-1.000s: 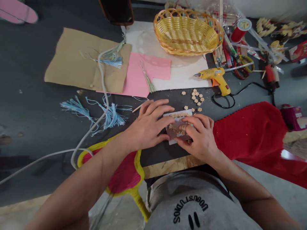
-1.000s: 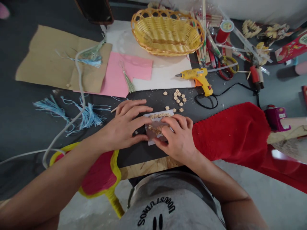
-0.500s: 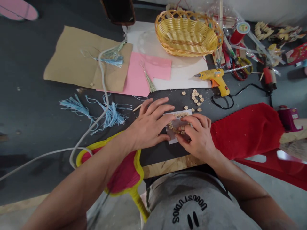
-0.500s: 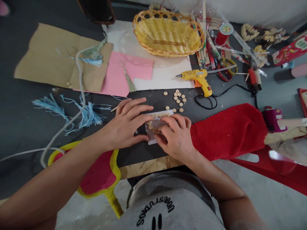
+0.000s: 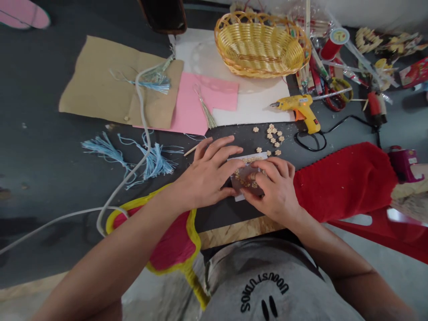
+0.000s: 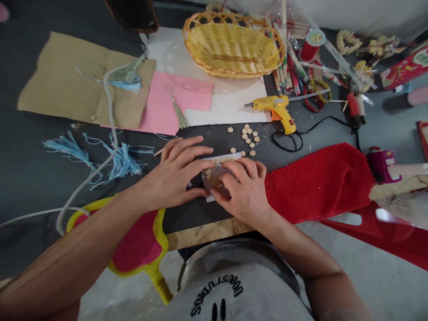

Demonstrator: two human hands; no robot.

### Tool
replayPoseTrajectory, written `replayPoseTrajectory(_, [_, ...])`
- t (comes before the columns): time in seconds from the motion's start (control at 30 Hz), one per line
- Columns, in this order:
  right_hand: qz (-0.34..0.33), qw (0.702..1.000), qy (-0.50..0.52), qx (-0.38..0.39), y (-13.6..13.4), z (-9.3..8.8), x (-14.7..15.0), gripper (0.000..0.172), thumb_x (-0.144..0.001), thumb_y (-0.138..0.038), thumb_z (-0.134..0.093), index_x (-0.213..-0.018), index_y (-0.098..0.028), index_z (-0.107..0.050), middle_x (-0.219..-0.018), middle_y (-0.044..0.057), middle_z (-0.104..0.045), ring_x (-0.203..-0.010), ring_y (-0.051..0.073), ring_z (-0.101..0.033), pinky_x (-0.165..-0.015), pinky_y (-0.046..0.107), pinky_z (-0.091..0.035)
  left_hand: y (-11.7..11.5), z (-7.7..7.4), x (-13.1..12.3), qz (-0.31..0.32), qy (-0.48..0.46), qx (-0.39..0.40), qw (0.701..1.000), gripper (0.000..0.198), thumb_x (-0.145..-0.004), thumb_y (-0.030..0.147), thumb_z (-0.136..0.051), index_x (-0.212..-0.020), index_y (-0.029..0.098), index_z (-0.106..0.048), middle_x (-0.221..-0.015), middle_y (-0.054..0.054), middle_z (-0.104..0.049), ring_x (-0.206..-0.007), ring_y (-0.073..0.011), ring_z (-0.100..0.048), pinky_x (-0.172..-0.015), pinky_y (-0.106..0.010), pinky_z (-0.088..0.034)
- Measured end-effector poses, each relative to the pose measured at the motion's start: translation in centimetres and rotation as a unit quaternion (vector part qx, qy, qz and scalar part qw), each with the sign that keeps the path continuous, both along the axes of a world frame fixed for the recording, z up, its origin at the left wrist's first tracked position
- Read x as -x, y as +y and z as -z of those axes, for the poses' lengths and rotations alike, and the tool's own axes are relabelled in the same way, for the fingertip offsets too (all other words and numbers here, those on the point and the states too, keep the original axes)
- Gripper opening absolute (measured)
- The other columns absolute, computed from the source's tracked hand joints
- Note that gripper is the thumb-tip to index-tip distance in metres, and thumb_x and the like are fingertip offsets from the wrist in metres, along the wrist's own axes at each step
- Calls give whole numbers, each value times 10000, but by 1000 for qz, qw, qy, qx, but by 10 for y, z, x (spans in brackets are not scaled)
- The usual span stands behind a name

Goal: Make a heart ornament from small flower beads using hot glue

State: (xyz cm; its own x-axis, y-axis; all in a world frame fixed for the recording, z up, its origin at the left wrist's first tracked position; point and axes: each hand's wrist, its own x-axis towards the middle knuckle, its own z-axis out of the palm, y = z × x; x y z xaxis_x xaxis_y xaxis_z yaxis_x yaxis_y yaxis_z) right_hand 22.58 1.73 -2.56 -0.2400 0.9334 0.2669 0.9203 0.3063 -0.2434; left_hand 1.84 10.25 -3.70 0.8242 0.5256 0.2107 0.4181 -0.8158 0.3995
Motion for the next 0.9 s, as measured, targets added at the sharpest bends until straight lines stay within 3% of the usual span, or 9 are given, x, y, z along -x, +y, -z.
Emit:
replayPoseTrajectory(0.37, [-5,1000,1,-12,1,2,3,107,-853,-323,-689,-805,-236,-648,-1107,17,-722,-1111,263,-539,-910,454,-360,-1,-3,-1,-3,5,-4,1000,611,-744,443,-801,-1238,202,-536,-1422,-142,-525,-1433,-381,-327,-1164,-585,-218])
replayPoseTrajectory(0.9, [-9,1000,-5,-10,1,2,3,136,-866,-377,-682,-877,-243,-662,-1110,18,-722,-1115,260,-541,-913,454,-353,-1,-1,1,2,2,2,1000,599,-759,423,-793,-1250,202,-531,-1438,-149,-509,-1444,-382,-309,-1166,-593,-223])
